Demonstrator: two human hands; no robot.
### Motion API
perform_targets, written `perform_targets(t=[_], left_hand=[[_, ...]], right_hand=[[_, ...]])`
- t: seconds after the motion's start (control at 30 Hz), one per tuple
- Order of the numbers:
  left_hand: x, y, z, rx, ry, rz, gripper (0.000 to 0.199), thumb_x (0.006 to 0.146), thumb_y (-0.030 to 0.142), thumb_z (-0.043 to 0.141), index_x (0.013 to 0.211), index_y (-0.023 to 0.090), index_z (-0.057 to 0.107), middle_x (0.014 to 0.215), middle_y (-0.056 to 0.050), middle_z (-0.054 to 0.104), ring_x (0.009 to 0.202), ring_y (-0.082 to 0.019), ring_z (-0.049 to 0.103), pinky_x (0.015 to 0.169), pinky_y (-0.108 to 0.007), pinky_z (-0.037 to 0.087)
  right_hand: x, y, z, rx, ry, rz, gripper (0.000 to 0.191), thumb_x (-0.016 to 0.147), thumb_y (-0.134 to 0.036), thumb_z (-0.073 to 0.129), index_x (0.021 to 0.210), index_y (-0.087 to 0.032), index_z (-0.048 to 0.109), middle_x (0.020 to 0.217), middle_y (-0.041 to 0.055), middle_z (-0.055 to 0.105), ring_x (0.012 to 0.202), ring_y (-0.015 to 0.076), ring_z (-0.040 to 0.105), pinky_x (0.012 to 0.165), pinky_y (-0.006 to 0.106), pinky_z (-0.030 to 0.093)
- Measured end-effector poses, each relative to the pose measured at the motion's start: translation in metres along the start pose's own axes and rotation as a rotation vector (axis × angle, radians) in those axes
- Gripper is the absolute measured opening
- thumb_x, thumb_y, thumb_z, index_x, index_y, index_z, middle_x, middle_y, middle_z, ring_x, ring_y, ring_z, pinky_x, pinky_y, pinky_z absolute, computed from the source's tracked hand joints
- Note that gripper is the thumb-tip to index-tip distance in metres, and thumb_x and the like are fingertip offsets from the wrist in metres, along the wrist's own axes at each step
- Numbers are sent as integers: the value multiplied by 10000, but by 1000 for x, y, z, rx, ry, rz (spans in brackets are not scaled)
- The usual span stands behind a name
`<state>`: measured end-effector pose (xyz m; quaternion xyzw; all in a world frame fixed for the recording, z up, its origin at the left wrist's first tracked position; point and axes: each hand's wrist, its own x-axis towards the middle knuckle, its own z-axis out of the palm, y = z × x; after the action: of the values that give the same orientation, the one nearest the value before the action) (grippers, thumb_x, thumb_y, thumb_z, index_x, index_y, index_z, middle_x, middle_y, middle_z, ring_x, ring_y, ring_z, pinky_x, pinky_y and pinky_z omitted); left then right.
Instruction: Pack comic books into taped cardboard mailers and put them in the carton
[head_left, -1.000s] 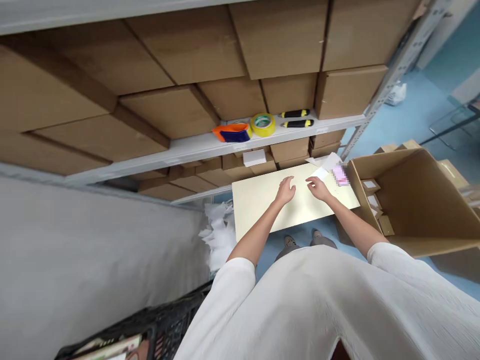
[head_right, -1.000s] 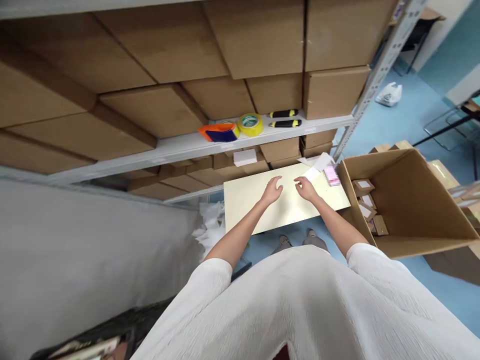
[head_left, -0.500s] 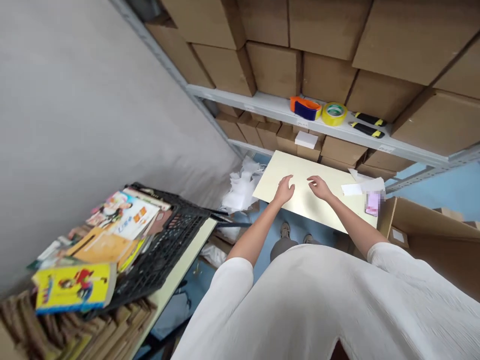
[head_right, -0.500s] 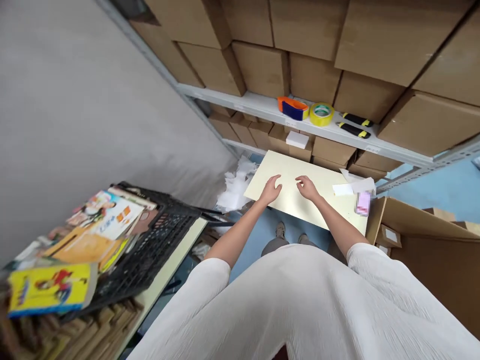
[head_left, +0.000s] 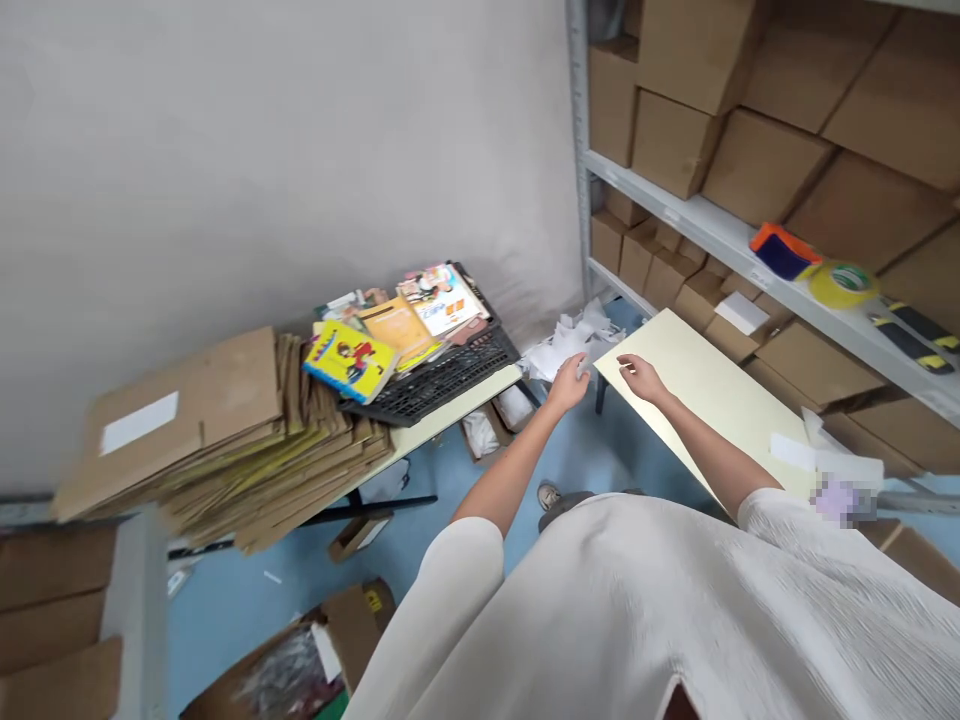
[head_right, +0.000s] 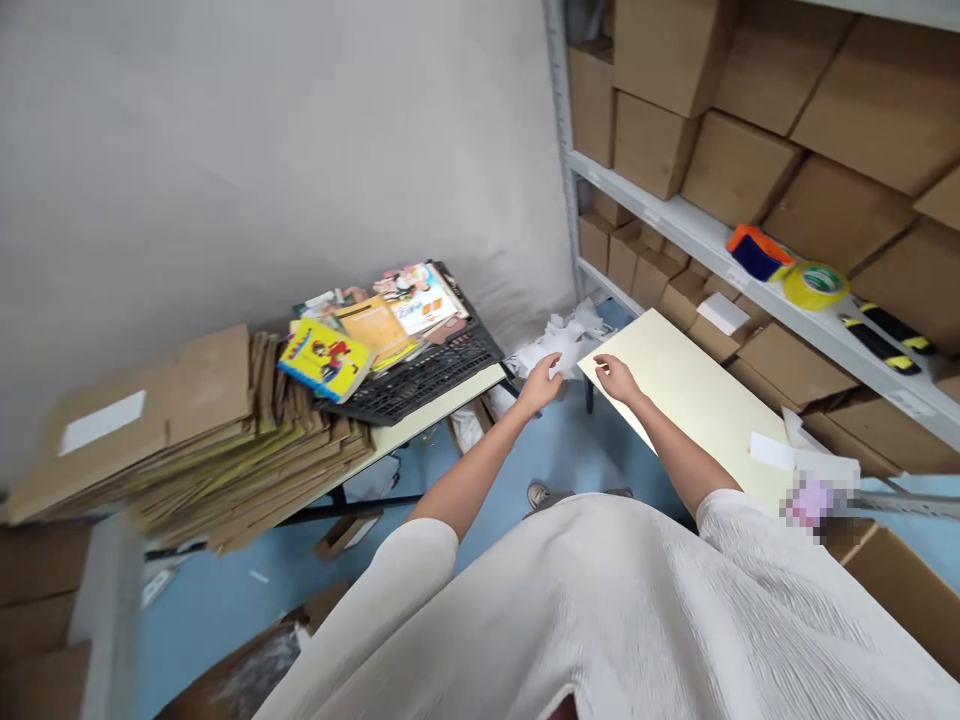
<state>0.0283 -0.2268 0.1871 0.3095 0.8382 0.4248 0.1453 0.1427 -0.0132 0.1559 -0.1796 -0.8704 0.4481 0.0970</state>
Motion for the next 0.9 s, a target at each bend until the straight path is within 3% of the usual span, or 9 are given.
perform_targets(t=[0.3, 0.47, 0.67, 0.9], left_hand=[[-44, -96, -134, -16, 193, -51, 491, 947, 131, 608, 1431, 194, 660, 1452, -139, 704, 1354, -287, 659, 1225, -475, 492], [-62, -135, -190, -19, 283, -55, 472, 955, 121, 603, 1419, 179, 668, 1444, -149, 707, 1365, -286, 657, 1228, -476, 492], [-68, -158, -230, -1, 372, -56, 428, 967, 132, 599, 1382, 179, 693, 1410, -149, 721, 1314, -290, 682, 1210, -479, 512], [-47, -154, -244, 48, 431, -2, 397, 984, 124, 546, 1339, 197, 708, 1391, -130, 739, 1357, -286, 657, 1224, -488, 499]], right_hand=[[60, -103, 144, 17, -163, -164, 338, 945, -247, 594, 1236, -214, 763, 1338, 133, 771, 1085, 271, 759, 1015, 465, 622], [77, -152, 200, 32, -198, -284, 350, 950, -270, 582, 1246, -212, 758, 1306, 133, 775, 1062, 262, 752, 1030, 472, 609], [105, -199, 225, -21, -185, -439, 324, 938, -258, 585, 1200, -211, 769, 1239, 126, 774, 1042, 272, 729, 1027, 472, 594], [156, -227, 216, -245, -142, -635, 313, 954, -195, 562, 1175, -214, 783, 1264, 144, 760, 1219, 338, 646, 1078, 506, 511]])
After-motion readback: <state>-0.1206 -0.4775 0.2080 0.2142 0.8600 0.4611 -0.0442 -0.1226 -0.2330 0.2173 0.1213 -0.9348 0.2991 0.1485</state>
